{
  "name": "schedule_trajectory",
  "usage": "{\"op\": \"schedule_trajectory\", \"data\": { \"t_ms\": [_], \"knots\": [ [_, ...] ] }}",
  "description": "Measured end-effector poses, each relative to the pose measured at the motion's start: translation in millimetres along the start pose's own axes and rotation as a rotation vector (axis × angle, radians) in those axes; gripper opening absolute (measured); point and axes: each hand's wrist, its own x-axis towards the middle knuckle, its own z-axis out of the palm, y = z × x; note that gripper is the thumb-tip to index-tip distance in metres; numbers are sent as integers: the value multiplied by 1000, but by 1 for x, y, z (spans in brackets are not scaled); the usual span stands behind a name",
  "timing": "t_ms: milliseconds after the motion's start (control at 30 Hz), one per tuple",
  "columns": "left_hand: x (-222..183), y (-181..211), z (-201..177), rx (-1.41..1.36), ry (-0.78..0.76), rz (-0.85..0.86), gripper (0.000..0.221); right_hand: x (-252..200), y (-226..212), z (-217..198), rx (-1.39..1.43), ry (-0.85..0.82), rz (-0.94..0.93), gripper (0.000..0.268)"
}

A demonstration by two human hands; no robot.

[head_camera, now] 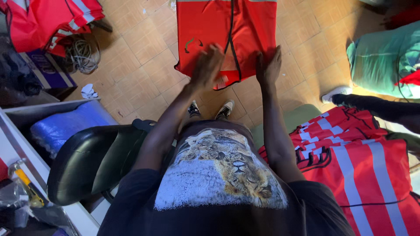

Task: The person prepares reflective vests by placing each vest onto a flat orange board, aligning the fabric, and then lifting the vest off the board.

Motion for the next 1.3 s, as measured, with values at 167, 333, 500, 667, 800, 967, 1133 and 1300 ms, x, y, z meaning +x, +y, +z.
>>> {"op": "schedule_trajectory", "data": {
  "t_ms": [167, 333, 500, 667, 800, 967, 1133, 1300],
  "knots": [
    [-41, 15, 56, -315, 6, 82, 65, 1, -14, -4, -207, 95, -60, 84],
    [-59, 18, 44, -378, 198, -205, 32, -14, -55, -21, -198, 62, -177, 84],
    [-62, 1, 33, -93, 245, -203, 66, -47, -101, -3, -123, 132, -473, 86],
    [-78, -15, 49, 54, 151, -260, 87, -68, -98, 17, -159, -89, -383, 80],
    [-90, -38, 49, 6, 406, -487, 95, -49, -45, 11, -198, 56, -369, 73],
    [-130, -116, 111, -505, 513, -1042, 94, -17, 29, 6, 25, 56, -57, 82],
    [-188, -196, 81, -791, 712, -1203, 116, -24, 25, 4, 766, -436, 339, 44],
    [-189, -159, -9, 183, 578, -890, 49, -66, -30, 27, 770, -598, 252, 29]
  ]
}}
